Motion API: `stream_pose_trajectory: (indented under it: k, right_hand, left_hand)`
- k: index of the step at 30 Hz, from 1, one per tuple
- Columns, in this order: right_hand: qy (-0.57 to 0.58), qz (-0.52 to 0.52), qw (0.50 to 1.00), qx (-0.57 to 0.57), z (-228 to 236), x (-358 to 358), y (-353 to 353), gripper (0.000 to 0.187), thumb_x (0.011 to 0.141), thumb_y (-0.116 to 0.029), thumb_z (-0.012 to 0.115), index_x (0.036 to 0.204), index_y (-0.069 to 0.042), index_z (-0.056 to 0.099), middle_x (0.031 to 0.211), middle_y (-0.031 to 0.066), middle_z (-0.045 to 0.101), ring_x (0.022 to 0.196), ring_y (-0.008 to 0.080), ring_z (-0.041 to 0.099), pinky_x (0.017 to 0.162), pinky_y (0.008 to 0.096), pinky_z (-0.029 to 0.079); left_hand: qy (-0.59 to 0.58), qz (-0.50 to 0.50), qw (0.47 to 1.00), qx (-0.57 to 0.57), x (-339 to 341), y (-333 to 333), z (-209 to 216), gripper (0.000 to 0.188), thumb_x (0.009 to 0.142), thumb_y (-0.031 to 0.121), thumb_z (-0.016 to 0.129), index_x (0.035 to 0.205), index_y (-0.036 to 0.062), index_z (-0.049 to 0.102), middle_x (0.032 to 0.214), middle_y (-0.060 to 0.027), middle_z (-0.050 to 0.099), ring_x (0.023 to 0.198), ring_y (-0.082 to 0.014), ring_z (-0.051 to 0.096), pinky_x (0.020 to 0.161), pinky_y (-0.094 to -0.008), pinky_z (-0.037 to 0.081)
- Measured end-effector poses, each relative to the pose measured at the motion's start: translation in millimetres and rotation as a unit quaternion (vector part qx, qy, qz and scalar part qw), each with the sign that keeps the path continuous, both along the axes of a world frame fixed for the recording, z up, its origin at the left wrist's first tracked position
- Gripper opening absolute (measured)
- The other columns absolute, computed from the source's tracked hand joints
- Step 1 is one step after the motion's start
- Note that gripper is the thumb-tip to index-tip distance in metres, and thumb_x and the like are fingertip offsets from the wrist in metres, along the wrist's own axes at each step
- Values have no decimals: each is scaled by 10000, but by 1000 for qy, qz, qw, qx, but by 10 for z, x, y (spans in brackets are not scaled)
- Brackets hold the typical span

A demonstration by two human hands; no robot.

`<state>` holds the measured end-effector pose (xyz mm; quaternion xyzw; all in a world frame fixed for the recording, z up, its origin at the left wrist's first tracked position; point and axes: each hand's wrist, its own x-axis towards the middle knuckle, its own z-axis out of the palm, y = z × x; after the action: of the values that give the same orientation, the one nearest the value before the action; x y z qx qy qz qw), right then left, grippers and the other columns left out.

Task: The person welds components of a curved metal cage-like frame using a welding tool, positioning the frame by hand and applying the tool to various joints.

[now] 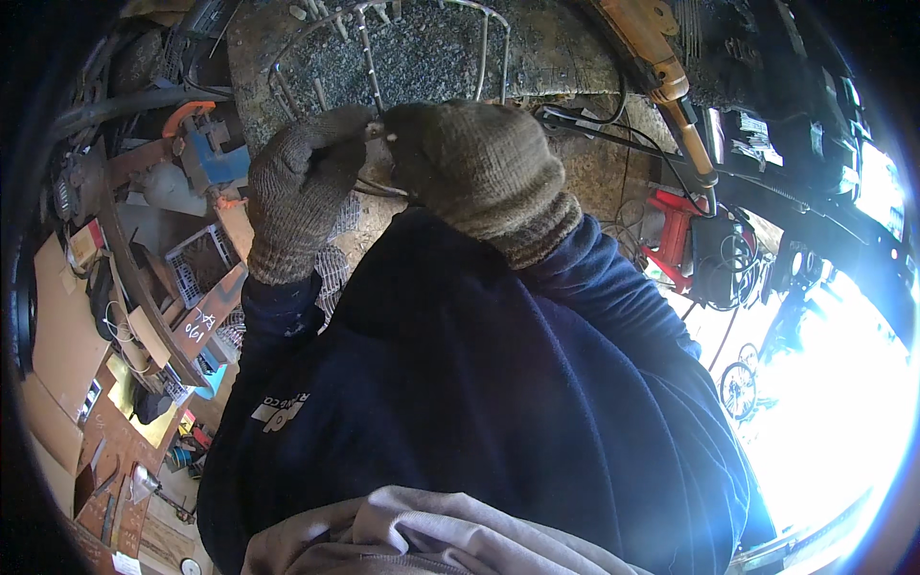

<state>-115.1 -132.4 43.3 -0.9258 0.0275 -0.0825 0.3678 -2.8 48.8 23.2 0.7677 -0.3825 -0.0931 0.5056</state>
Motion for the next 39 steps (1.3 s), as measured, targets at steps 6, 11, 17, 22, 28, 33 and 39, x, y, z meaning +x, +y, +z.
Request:
stream_pose_trajectory:
  k: [6, 11, 17, 22, 28, 33, 39]
  right_hand:
    - [20, -184, 948, 259, 81, -277, -160, 257, 905, -157, 731, 1142, -63, 701, 908, 102, 742, 766, 178, 725, 671, 318, 579]
    - [-4, -216, 962, 166, -156, -402, -162, 279, 893, -162, 750, 1146, -54, 702, 951, 98, 750, 838, 184, 726, 739, 319, 577]
    - [-7, -258, 951, 170, -322, -622, 58, 266, 906, -180, 731, 1147, -67, 712, 987, 102, 749, 892, 217, 727, 780, 330, 572]
    - [10, -276, 949, 153, -244, -706, 156, 267, 912, -191, 730, 1145, -62, 711, 1003, 110, 749, 904, 212, 729, 797, 325, 574]
    - [-37, -262, 944, 199, -409, -785, 104, 270, 899, -189, 747, 1149, -89, 716, 1002, 106, 748, 892, 221, 731, 783, 326, 575]
    - [-28, -174, 964, 201, -391, -722, 62, 290, 979, -108, 663, 1256, -26, 641, 997, 50, 731, 792, 81, 655, 686, 243, 547]
    - [-39, -151, 970, 186, -392, -630, 54, 286, 964, -129, 692, 1233, -41, 656, 983, 36, 727, 804, 78, 659, 697, 238, 546]
  left_hand:
    - [75, -18, 996, -46, -8, 89, -27, 238, 868, 45, 730, 1105, 42, 709, 1012, -110, 742, 881, -167, 722, 729, -294, 565]
    - [83, -66, 994, -26, -31, 188, -39, 235, 889, 39, 729, 1119, 22, 684, 1112, -140, 723, 1005, -227, 707, 836, -325, 565]
    - [-41, -101, 992, -57, 9, 135, -154, 207, 876, 88, 743, 1074, 39, 706, 1004, -122, 741, 903, -260, 734, 781, -347, 580]
    - [-2, -81, 997, -10, -36, 122, -91, 213, 880, 113, 749, 1078, 41, 719, 1028, -116, 744, 915, -230, 730, 792, -324, 576]
    - [-36, -62, 997, -13, -71, 89, -84, 224, 870, 93, 759, 1085, 40, 722, 1041, -110, 745, 917, -207, 727, 797, -311, 576]
    - [-18, -49, 999, -4, -85, 165, -195, 256, 901, 55, 709, 1155, 26, 691, 1157, -107, 716, 1020, -201, 693, 889, -323, 544]
    - [-4, -34, 999, 25, -106, 156, -186, 265, 897, 47, 712, 1160, 25, 688, 1152, -120, 721, 1035, -200, 692, 873, -320, 553]
